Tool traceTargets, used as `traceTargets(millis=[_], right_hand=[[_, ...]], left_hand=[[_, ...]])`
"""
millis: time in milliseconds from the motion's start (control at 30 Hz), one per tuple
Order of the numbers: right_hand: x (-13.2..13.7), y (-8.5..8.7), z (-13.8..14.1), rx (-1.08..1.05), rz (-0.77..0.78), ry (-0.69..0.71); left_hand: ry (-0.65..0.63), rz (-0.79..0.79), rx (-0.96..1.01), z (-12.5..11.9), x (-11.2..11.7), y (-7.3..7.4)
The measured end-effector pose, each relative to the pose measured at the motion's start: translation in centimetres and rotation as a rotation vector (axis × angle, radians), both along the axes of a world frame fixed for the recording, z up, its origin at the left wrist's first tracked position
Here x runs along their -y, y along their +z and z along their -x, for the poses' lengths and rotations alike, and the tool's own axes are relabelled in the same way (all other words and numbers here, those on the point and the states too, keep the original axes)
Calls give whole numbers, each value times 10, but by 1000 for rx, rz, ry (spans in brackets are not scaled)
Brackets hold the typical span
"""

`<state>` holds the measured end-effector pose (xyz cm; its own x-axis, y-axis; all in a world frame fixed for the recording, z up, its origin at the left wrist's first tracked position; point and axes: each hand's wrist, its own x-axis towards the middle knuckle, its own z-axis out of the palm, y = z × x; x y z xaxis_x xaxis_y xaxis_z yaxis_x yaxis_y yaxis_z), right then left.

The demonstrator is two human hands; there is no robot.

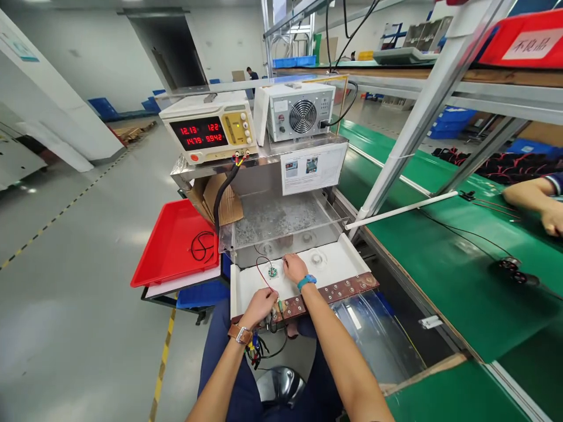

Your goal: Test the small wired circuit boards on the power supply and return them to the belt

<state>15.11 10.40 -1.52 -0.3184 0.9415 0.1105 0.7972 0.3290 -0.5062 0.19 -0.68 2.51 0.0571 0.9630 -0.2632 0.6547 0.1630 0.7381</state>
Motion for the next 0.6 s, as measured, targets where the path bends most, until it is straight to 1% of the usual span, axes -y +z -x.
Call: traceTargets(millis=[200, 467, 600], right_hand=[[-2, 1, 5, 36, 64, 48], [-2, 0, 4, 40, 101, 64], [-2, 1, 4, 31, 106, 61]], left_hand=[[20, -19, 62, 1, 0, 1], [106, -5, 193, 2, -3, -10], [123, 13, 267, 0, -3, -13]])
